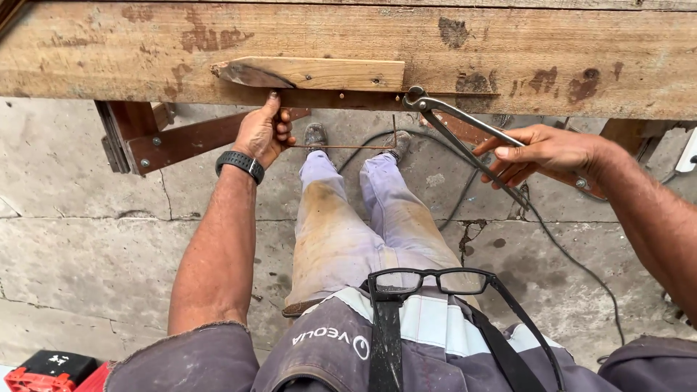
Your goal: The person uses a manual metal bender to bend thin metal rods into rectangular shapes. They repeatedly insert the rods into the bender, apply pressure with the handle, and remove the formed pieces.
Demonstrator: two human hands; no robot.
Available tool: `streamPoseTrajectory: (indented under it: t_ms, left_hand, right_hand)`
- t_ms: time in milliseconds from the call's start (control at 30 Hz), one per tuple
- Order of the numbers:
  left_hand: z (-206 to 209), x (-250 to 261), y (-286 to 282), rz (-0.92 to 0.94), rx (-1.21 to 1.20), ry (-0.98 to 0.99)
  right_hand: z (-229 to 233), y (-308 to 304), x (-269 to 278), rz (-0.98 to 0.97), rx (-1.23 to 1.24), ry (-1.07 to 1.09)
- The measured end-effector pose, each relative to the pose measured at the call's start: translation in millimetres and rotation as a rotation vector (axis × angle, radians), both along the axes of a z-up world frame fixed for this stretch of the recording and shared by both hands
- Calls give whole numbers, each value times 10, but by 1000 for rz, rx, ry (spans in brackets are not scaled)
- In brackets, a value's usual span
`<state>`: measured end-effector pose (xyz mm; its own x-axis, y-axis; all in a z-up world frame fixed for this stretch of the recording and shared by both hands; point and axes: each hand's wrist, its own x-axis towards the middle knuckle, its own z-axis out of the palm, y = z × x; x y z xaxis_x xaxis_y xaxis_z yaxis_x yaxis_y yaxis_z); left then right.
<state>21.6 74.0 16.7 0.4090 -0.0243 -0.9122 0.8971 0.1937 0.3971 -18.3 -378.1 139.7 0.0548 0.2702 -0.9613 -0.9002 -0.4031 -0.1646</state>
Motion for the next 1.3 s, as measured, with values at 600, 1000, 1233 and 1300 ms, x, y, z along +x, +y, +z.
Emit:
streamPoseTrajectory:
  t_ms: [600, 1000, 1233, 1300]
  left_hand:
    - [31, 17, -34, -28, 17, -8]
    - [-221, -8, 107, -105, -62, -34]
    - [-184, 10, 148, -196, -94, -14]
    - [-133, 3, 145, -198, -118, -22]
  right_hand:
    - [-762, -130, -446, 133, 156, -40]
    - [-677, 1561, -1520, -687, 157, -160]
    - [-926, 2759, -1535, -1110, 219, -241]
    - [-987, 2955, -1491, -1227, 257, -244]
